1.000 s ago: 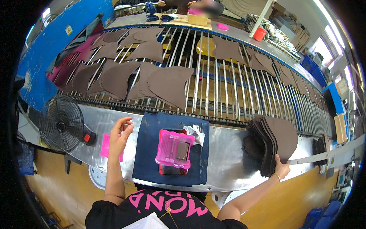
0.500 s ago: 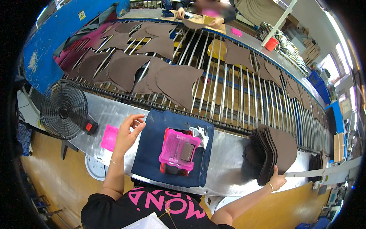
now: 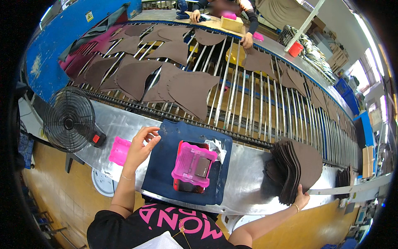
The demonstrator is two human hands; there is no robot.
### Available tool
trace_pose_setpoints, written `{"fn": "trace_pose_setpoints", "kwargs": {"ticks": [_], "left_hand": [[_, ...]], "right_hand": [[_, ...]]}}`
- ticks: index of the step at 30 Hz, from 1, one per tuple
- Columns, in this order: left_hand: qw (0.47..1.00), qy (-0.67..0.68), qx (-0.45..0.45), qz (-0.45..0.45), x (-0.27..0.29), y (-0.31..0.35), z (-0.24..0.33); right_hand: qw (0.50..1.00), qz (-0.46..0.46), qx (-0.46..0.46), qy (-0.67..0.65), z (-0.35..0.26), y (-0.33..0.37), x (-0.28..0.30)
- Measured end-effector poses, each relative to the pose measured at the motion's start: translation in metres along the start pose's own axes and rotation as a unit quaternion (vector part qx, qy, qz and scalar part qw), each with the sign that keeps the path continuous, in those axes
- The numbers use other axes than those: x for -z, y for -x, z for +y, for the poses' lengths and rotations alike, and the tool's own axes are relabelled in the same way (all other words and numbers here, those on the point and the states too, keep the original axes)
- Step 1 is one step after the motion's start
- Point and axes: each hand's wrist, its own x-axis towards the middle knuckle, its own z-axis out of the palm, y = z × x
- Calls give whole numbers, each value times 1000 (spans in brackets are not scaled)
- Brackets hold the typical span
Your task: The person repeatedly picks up brown fabric pieces from a stack, places them on a pink plastic jig, and then transfers them onto a metal rack. The person continues this cycle, arranging the pieces in a row on the rack.
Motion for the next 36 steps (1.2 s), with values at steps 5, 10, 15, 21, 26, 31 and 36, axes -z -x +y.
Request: {"fn": "trace_pose_setpoints", "kwargs": {"ticks": [5, 10, 15, 21, 26, 31, 36], "left_hand": [[1000, 4, 11, -11, -5, -3, 5], [1000, -15, -22, -16, -8, -4, 9], [999, -32, -37, -17, -3, -6, 18], [993, -25, -113, -25, -10, -26, 50], [983, 15, -173, -58, -33, -47, 76], [966, 216, -113, -88, -49, -53, 86], [905, 291, 131, -283, 3, -34, 105]], "right_hand": [[995, -85, -37, -23, 19, -24, -1], [995, 19, 101, -1, 48, -35, -13], [991, -28, 86, -99, -71, 65, 46], [915, -23, 284, -286, -151, 121, 75], [826, -112, 401, -381, -211, 168, 84], [713, -267, 413, -500, -266, 215, 87], [704, -298, 357, -537, -272, 237, 73]]}}
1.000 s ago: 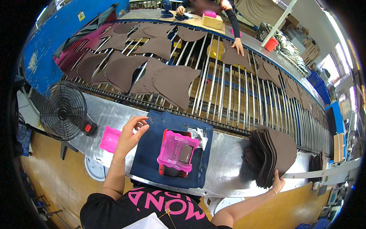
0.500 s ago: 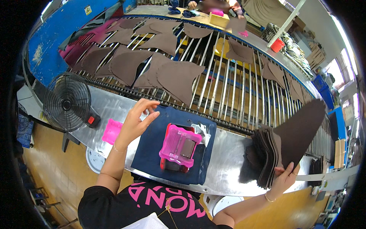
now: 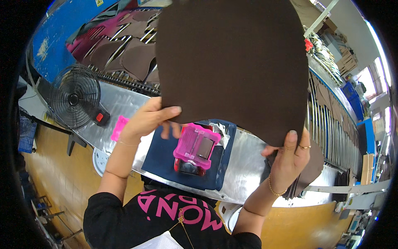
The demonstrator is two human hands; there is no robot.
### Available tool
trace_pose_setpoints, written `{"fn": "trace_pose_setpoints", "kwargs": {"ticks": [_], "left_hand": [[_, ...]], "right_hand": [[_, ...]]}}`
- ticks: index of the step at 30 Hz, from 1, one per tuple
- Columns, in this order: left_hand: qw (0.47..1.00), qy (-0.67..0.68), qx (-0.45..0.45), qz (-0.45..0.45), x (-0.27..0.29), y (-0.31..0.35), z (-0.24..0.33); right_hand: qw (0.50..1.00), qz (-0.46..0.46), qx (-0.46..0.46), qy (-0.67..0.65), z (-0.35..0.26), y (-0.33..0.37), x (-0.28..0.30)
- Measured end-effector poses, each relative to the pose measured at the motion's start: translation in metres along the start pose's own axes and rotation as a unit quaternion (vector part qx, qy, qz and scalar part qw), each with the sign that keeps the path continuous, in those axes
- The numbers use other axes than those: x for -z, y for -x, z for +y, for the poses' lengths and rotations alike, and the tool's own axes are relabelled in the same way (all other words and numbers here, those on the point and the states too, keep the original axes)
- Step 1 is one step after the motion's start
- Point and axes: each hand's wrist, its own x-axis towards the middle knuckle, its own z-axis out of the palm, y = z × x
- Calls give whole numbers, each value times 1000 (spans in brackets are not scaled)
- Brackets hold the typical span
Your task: The person repeatedly picks up brown fabric pieces from a stack, places them on a pink plastic jig, and then transfers them onto a metal rack. The person continues this cycle, arranging the pieces in a row on the rack.
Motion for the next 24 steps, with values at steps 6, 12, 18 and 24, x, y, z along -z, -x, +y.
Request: {"fn": "trace_pose_setpoints", "kwargs": {"ticks": [6, 12, 18, 24], "left_hand": [[946, -169, -193, 200, 52, 38, 6], [863, -319, -266, 288, 61, 58, 19], [852, -339, -257, 304, 74, 69, 16], [887, -337, -218, 228, 67, 60, -17]], "right_hand": [[973, -186, -13, 134, 56, 28, -15], [960, -187, 83, 192, 78, 58, -48], [935, -205, 188, 217, 101, 73, -50], [914, -208, 206, 281, 92, 78, -19]]}}
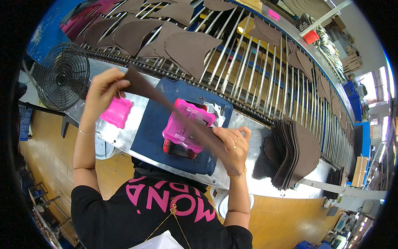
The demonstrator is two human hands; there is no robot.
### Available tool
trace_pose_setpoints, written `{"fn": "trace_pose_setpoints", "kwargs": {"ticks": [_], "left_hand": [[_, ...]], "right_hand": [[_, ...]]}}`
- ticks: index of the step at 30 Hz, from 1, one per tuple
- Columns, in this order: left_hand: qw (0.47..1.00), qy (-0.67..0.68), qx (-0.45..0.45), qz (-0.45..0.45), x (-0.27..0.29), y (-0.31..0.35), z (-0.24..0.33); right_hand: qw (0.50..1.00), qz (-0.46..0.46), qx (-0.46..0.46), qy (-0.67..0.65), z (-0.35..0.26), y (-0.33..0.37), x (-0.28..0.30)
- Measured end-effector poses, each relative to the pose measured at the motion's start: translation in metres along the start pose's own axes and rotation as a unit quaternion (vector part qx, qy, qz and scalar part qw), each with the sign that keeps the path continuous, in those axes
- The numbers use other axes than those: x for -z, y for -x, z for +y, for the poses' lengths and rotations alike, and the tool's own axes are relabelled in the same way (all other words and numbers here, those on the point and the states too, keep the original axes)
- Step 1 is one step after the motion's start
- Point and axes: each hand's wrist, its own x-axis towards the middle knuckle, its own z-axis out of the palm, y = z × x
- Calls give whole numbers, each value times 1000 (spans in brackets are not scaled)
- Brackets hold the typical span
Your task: The person repeatedly picks up brown fabric pieces from a stack, places them on a pink plastic jig, and then transfers them onto a metal rack. The person continues this cycle, arranging the pieces in a row on the rack.
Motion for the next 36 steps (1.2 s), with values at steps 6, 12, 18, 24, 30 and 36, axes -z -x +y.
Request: {"fn": "trace_pose_setpoints", "kwargs": {"ticks": [6, 12, 18, 24, 30, 36], "left_hand": [[989, -58, -3, -137, -54, -5, 0], [956, -126, -154, -216, -102, -16, 13], [921, -135, -246, -271, -159, -26, 29], [976, -56, -149, -149, -143, -52, 37], [997, -57, -17, -42, -78, -41, 14], [991, -99, 73, 50, -33, -1, -16]], "right_hand": [[996, -42, -74, -14, 20, 48, 27], [925, 17, -331, -187, 31, 114, 79], [909, 131, -344, -196, 46, 135, 166], [835, 275, -419, -228, 71, 57, 154], [805, 154, -448, -356, 153, -15, 72], [762, 87, -525, -369, 239, -37, -20]]}}
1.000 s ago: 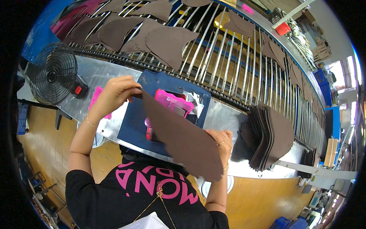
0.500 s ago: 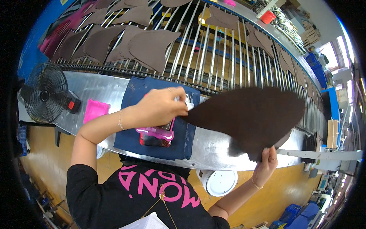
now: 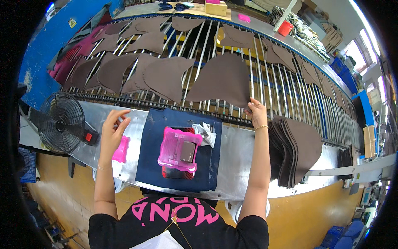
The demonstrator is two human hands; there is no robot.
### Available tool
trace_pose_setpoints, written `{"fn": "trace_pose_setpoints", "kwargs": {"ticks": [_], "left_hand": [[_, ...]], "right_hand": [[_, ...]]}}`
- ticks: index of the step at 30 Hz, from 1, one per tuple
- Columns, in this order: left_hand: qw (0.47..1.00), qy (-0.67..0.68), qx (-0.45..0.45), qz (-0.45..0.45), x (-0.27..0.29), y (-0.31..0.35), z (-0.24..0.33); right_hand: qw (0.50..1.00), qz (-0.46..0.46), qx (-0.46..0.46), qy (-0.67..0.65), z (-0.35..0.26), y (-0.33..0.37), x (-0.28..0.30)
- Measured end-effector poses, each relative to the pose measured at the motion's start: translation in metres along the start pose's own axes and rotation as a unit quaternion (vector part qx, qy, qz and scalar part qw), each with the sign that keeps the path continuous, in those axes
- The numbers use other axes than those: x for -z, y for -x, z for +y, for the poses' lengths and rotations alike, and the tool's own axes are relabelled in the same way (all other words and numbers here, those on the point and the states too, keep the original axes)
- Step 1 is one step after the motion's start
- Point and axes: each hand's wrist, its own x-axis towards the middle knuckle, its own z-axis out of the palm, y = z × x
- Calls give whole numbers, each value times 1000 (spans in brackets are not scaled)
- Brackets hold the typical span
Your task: The person repeatedly picks up brown fabric pieces from a stack, places them on a pink plastic jig, and then transfers them onto a metal rack. The person continues this cycle, arranging the pieces in a row on the rack.
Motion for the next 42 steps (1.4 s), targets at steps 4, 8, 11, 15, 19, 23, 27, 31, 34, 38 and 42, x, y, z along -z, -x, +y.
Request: {"fn": "trace_pose_setpoints", "kwargs": {"ticks": [4, 8, 11, 15, 19, 23, 27, 31, 34, 38, 42], "left_hand": [[999, -16, 44, 19, 12, 14, -16], [998, -8, 56, 15, 10, 13, -17], [999, 4, 43, 3, -5, 8, -17], [998, 31, 34, -35, -17, 4, -28], [994, 60, 60, -65, -32, -1, -35], [992, 80, 41, -85, -45, -9, -39], [990, 96, 47, -94, -51, -9, -28], [991, 84, 35, -94, -50, -4, -28], [993, 69, 37, -89, -41, 1, -31], [993, 74, 46, -83, -34, -1, -31], [994, 65, 19, -83, -35, -3, -4]], "right_hand": [[997, -10, -2, 82, 25, -27, -3], [925, 65, 153, 342, 25, -23, 5], [884, 134, 267, 360, -20, 40, 0], [773, 310, 347, 432, -65, 130, 51], [627, 569, 101, 522, -41, 187, 152], [695, 542, -119, 457, -28, 226, 198], [677, 527, -92, 505, -9, 220, 204], [626, 574, -64, 523, -13, 214, 186], [603, 582, -26, 545, -14, 211, 178], [666, 542, 60, 509, -42, 217, 174], [702, 571, 130, 406, -74, 226, 138]]}}
